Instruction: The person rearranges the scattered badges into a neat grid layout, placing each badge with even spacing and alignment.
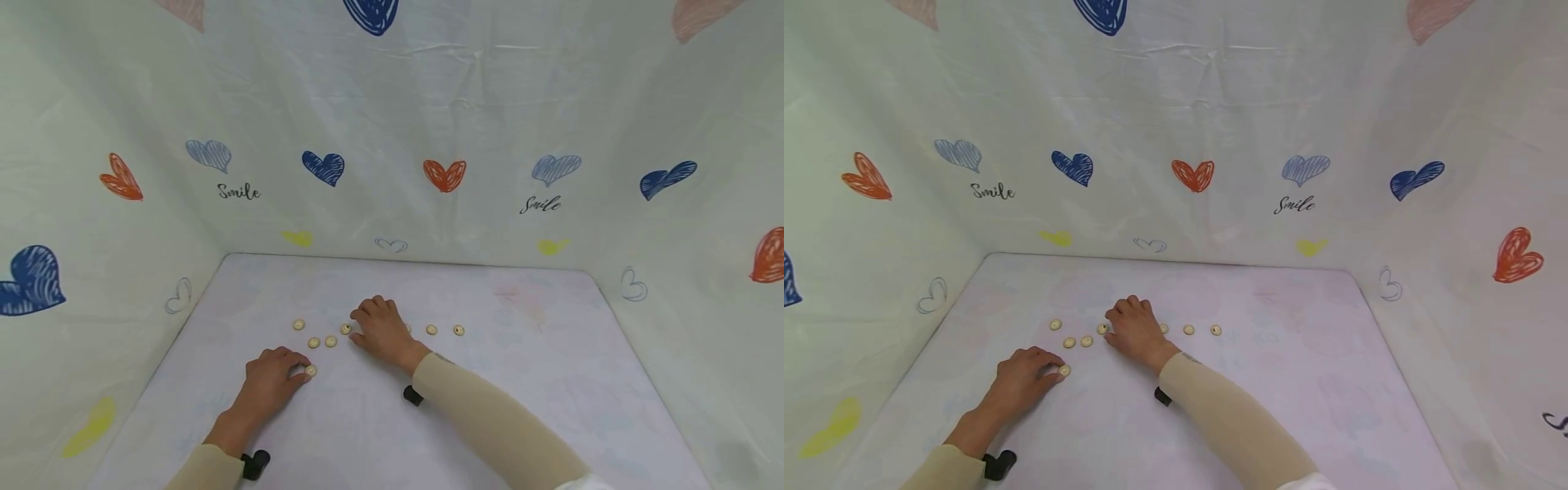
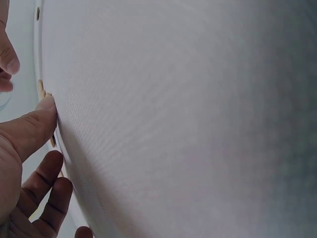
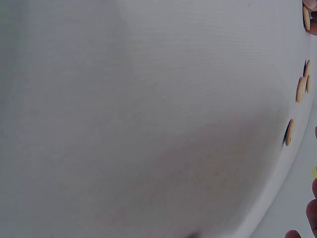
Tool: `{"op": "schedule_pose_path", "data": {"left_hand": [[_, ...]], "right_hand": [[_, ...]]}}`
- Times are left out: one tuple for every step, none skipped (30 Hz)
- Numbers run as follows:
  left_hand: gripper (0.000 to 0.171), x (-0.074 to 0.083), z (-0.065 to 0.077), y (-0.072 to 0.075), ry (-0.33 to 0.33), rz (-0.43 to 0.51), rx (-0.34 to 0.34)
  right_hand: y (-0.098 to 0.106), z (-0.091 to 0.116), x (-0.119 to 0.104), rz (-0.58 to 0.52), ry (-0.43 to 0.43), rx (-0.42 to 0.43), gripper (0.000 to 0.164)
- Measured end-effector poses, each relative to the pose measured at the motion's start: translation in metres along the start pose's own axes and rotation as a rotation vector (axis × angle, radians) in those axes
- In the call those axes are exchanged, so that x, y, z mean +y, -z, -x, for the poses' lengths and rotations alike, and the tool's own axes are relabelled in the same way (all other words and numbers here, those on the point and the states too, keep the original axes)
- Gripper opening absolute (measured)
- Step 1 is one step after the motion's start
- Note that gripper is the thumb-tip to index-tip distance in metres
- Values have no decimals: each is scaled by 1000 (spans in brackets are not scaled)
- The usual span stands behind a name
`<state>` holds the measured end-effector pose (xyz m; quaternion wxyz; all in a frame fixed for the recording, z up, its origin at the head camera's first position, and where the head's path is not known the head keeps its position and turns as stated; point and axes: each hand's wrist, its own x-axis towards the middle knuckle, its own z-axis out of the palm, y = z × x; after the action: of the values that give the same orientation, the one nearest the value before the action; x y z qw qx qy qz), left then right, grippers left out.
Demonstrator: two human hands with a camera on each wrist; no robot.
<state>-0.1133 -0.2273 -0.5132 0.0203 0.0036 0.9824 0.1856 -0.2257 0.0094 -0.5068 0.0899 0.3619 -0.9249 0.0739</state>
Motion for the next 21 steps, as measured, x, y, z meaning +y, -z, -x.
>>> {"op": "schedule_pose_path", "data": {"left_hand": [[20, 0, 0, 0, -2, -3, 1], [19, -1, 0, 0, -4, -9, 3], [20, -1, 0, -1, -5, -12, 3], [20, -2, 0, -1, -7, -16, 4], [20, -2, 0, -1, -10, -21, 4], [20, -2, 0, -1, -14, -25, 3], [20, -2, 0, 0, -16, -27, 1], [20, -2, 0, 0, -18, -29, 1], [20, -2, 0, 0, -18, -27, 0], [20, -2, 0, 1, -19, -26, 0], [20, -1, 1, 1, -20, -28, 0], [20, -1, 1, 2, -18, -26, -1], [20, 0, 1, 3, -15, -25, 0], [20, 0, 1, 3, -11, -24, -2], [19, 1, 1, 3, -9, -23, -2], [19, 1, 1, 3, -5, -23, -3], [19, 1, 1, 3, -2, -22, -3], [19, 1, 1, 2, 1, -20, -4], [19, 1, 1, 2, 3, -19, -5], [19, 0, 1, 1, 7, -17, -6], [19, 0, 1, 1, 7, -15, -6]], "right_hand": [[0, -1, -1, -2, -1, -5, 38], [-1, -3, -2, -4, -2, -13, 38], [-1, -4, -2, -8, -5, -23, 38], [-2, -6, -3, -7, -7, -35, 39], [-2, -7, -4, -7, -11, -46, 39], [-2, -8, -5, -8, -14, -56, 39], [-3, -10, -6, -4, -15, -67, 40], [-3, -11, -6, -3, -18, -77, 40], [-4, -12, -6, -2, -21, -85, 40], [-5, -13, -7, -2, -25, -91, 40], [-6, -14, -7, -2, -28, -95, 40], [-6, -15, -7, 1, -29, -96, 39], [-7, -16, -7, 3, -29, -98, 39], [-7, -17, -7, 3, -29, -102, 39], [-8, -18, -7, 8, -28, -105, 38], [-8, -19, -7, 13, -26, -108, 37], [-8, -19, -7, 20, -22, -113, 36], [-9, -20, -7, 26, -20, -118, 35], [-9, -21, -7, 31, -19, -125, 34], [-9, -21, -8, 38, -19, -133, 33], [-9, -22, -8, 45, -21, -139, 32]]}}
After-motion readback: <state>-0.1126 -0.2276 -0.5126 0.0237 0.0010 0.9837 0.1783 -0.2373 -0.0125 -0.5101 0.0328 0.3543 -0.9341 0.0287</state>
